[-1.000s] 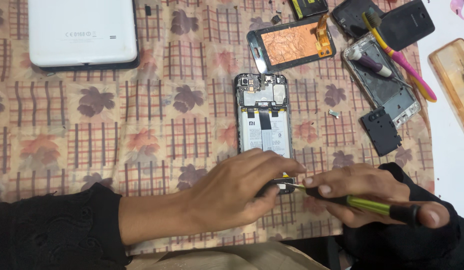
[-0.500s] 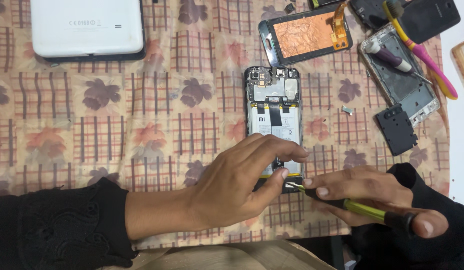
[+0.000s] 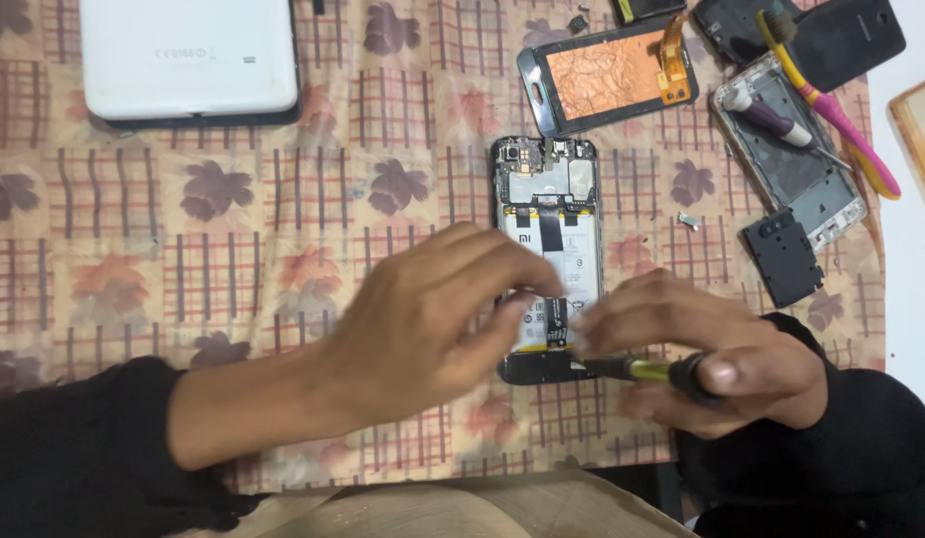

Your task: The person disassembles a smartphone by removing the back cover, unscrewing internal components, and detaching the battery. They use a screwdriver to remove screws and carefully lift out the battery and other parts.

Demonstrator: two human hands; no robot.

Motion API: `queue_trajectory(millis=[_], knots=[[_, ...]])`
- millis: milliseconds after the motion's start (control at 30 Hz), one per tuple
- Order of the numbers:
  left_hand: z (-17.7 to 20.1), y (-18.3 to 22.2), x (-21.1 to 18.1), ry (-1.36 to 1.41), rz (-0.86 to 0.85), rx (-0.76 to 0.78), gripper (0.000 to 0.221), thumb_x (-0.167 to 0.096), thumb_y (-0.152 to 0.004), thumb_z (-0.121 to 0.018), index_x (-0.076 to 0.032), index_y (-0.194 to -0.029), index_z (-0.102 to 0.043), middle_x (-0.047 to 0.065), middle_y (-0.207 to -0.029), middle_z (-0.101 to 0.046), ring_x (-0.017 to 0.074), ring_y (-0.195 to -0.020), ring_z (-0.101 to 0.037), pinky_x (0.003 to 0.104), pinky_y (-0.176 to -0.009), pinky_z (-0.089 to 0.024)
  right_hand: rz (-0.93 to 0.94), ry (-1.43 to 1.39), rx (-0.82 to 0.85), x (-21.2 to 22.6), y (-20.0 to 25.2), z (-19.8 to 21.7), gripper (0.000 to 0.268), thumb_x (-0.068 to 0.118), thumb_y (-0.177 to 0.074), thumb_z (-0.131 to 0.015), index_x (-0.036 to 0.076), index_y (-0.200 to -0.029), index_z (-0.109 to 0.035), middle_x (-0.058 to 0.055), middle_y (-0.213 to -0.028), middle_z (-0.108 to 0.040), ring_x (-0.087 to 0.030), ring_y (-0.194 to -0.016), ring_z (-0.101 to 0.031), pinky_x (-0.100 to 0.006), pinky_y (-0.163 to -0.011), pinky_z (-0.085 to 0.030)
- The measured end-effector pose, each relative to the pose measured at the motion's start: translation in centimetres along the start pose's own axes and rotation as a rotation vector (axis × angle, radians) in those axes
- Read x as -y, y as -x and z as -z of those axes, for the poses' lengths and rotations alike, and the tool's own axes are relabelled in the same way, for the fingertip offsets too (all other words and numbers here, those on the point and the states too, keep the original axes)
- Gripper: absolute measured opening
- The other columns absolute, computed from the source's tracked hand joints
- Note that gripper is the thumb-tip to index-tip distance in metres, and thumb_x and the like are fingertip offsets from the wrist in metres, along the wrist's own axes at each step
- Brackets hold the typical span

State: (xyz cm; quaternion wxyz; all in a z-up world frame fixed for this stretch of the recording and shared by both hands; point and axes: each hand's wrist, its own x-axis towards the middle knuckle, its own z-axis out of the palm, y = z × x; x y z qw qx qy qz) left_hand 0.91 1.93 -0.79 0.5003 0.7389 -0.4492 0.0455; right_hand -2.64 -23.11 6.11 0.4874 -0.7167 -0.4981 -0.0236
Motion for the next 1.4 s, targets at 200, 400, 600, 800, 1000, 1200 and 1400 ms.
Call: queue_trajectory(millis=[200,400,600,800,1000,1200,1400], knots=[[4.5,1.1,2.0,-0.18,0.214,0.2,0.015,-0.01,-0.094,-0.06,-0.005,-0.102,-0.071,0.009,-0.09,-0.073,0.0151,-0.059,-0.063,0.027,-0.044,-0.049,-0.037,0.02,0.072,-0.1,0.1,0.4,0.059,0.001,-0.08,-0.076,0.019,-0.129,-0.049,-0.017,-0.105,-0.075,-0.032,-0.098,-0.08,-0.044,-0.082,-0.066],[6.5,0.7,2.6,-0.348,0.093,0.43,0.021,-0.022,-0.092,-0.067,-0.007,-0.105,-0.074,0.009,-0.1,-0.073,0.0225,-0.094,-0.068,0.036,-0.076,-0.06,-0.211,-0.066,0.084,-2.1,5.5,0.3,0.018,0.024,-0.101,-0.065,0.009,-0.109,-0.059,-0.022,-0.107,-0.075,-0.04,-0.106,-0.075,-0.05,-0.098,-0.057],[6.4,0.8,1.5,-0.312,0.204,0.563,0.024,-0.031,-0.079,-0.075,-0.017,-0.099,-0.079,0.003,-0.113,-0.072,0.024,-0.109,-0.063,0.037,-0.074,-0.061,-0.578,-0.329,0.189,-0.7,8.1,2.2,0.077,0.056,-0.09,-0.045,-0.012,-0.111,-0.075,-0.024,-0.114,-0.074,-0.043,-0.116,-0.065,-0.057,-0.112,-0.042],[6.1,1.2,2.0,-0.338,0.048,0.463,0.011,-0.02,-0.081,-0.078,-0.013,-0.09,-0.079,0.001,-0.108,-0.074,0.0209,-0.106,-0.065,0.028,-0.065,-0.062,-0.347,-0.411,0.091,-2.2,8.7,0.1,0.053,0.037,-0.096,-0.042,-0.006,-0.107,-0.071,-0.026,-0.115,-0.073,-0.045,-0.117,-0.068,-0.058,-0.107,-0.048],[5.0,2.1,3.2,-0.461,-0.109,0.448,0.022,-0.017,-0.087,-0.073,-0.002,-0.103,-0.074,0.009,-0.101,-0.073,0.0218,-0.096,-0.065,0.028,-0.061,-0.059,-0.358,-0.528,-0.061,-1.2,9.3,0.1,0.059,0.039,-0.094,-0.052,-0.015,-0.116,-0.056,-0.033,-0.104,-0.07,-0.042,-0.098,-0.074,-0.058,-0.09,-0.065],[4.3,2.4,1.9,-0.723,-0.276,0.413,0.019,-0.004,-0.081,-0.071,-0.001,-0.1,-0.07,0.01,-0.102,-0.072,0.0171,-0.089,-0.067,0.027,-0.065,-0.061,-0.416,-0.496,0.027,-1.6,9.3,-0.4,0.059,0.044,-0.096,-0.045,-0.009,-0.112,-0.063,-0.027,-0.105,-0.072,-0.04,-0.098,-0.073,-0.055,-0.093,-0.061],[4.9,2.8,1.6,-0.605,-0.194,0.351,0.03,-0.002,-0.077,-0.073,-0.001,-0.107,-0.072,0.007,-0.1,-0.071,0.017,-0.085,-0.066,0.024,-0.055,-0.059,-0.505,-0.353,0.083,-0.4,8.2,0.6,0.062,0.049,-0.097,-0.039,-0.003,-0.109,-0.071,-0.021,-0.106,-0.074,-0.038,-0.099,-0.071,-0.052,-0.097,-0.056]])
